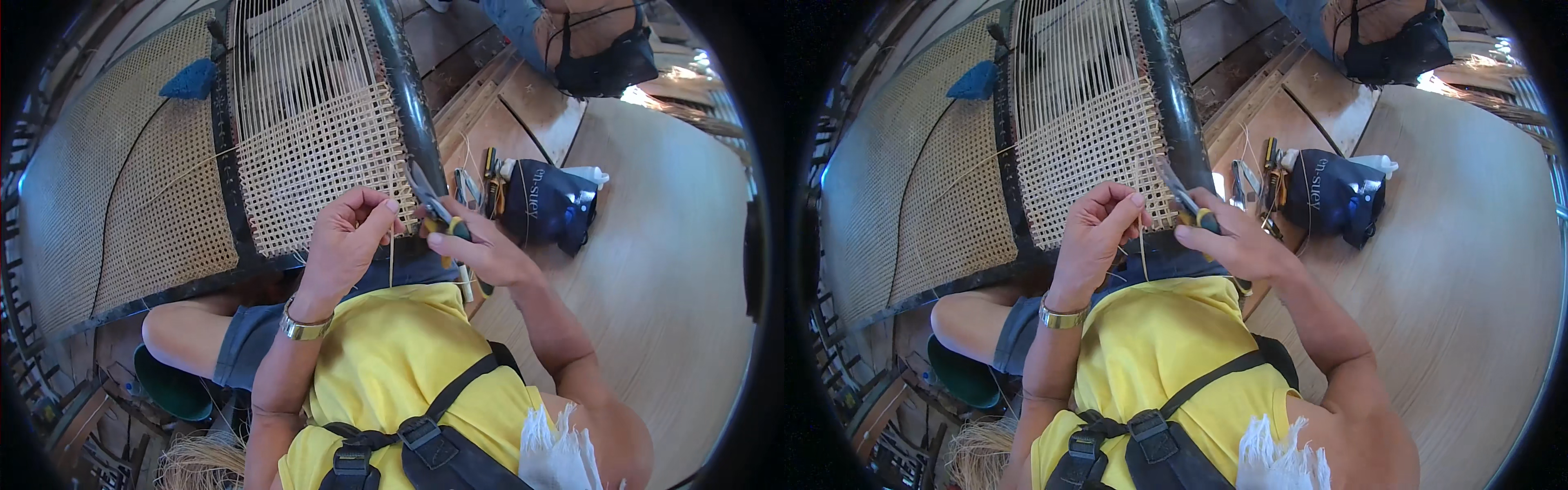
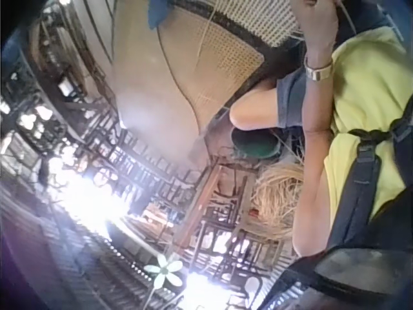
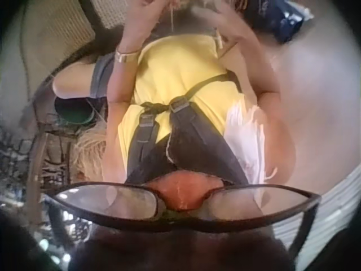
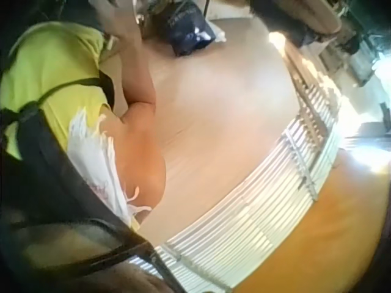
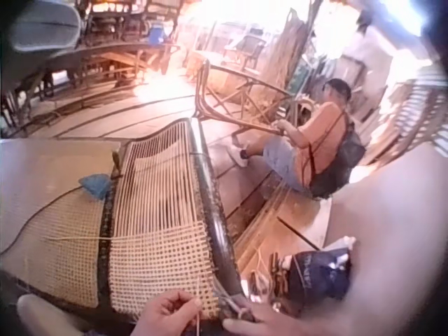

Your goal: Weaving a cane or rattan pattern into a furniture frame.

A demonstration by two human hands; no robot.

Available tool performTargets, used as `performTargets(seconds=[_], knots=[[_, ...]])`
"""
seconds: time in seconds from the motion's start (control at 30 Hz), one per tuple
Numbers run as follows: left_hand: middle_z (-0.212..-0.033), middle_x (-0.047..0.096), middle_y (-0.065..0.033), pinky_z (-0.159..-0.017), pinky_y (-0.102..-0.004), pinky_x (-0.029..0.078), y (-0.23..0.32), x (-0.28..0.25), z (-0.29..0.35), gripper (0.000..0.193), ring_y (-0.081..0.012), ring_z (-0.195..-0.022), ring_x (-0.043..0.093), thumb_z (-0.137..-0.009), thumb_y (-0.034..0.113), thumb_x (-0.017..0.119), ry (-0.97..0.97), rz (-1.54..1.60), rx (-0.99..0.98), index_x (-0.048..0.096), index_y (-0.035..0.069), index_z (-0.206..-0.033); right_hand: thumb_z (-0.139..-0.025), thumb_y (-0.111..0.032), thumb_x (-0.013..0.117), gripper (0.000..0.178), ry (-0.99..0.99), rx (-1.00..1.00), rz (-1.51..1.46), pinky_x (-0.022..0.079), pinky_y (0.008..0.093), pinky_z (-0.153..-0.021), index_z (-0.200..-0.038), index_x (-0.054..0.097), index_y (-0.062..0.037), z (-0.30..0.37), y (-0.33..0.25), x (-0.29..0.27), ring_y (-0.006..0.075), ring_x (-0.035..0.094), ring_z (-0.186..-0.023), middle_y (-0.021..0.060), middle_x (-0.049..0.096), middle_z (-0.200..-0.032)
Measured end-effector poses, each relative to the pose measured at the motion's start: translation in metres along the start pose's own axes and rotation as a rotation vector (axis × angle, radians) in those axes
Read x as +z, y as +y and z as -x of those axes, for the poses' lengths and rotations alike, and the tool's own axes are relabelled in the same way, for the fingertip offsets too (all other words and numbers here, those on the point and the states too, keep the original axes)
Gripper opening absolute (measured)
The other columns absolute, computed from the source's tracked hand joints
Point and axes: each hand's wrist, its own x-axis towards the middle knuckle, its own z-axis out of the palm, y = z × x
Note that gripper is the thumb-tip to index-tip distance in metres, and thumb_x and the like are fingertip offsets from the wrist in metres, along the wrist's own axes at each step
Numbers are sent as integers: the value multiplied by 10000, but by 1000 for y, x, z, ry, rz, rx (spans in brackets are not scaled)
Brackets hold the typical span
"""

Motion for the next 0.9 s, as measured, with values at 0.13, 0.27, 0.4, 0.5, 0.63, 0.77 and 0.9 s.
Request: performTargets(seconds=[0.13,0.27,0.4,0.5,0.63,0.77,0.9], knots=[[-807,702,-16,-644,-190,477,4,2,2,123,-35,-679,587,-994,138,640,6,-8,-9,668,20,-971,-961,-349,638,475,-21,-155,37,454,286,-847,-1270,541,-3,-12,-4,18,136,535,-974,74,588,-1061],[-794,702,-14,-639,-189,478,1,-1,3,132,-33,-675,592,-993,149,645,7,2,-32,670,22,-967,-956,-342,640,474,-10,-187,-24,459,282,-777,-1276,544,-6,-12,-6,23,133,541,-946,73,588,-1046],[-805,713,-7,-597,-173,446,1,-2,5,135,-20,-653,573,-998,197,653,12,-10,-61,682,70,-961,-954,-319,629,459,-52,79,-109,454,292,-846,-1283,544,-11,1,-11,18,128,547,-980,71,597,-1075],[-807,715,-10,-606,-173,453,-3,-5,3,133,-21,-658,577,-998,194,653,1,16,-20,680,69,-963,-943,-314,632,475,37,43,-65,449,281,-870,-1310,545,-25,8,0,20,113,547,-983,45,588,-1064],[-803,707,-18,-622,-185,476,0,-4,3,115,-34,-673,589,-988,141,643,8,33,-52,671,29,-980,-949,-312,627,503,101,-54,12,434,301,-953,-1345,531,-17,8,4,22,136,542,-1060,72,589,-1136],[-802,707,-23,-621,-188,479,-5,-3,1,110,-36,-666,589,-984,129,642,-24,11,-34,675,26,-961,-961,-313,620,489,26,-122,66,432,312,-985,-1320,530,6,1,-6,29,162,553,-1102,114,617,-1172],[-808,712,-26,-624,-184,480,-5,-3,3,121,-36,-663,592,-987,125,635,-23,8,-38,680,24,-936,-962,-323,624,420,-23,-97,17,448,315,-938,-1233,565,-7,-3,-2,27,159,565,-1037,82,627,-1066]])
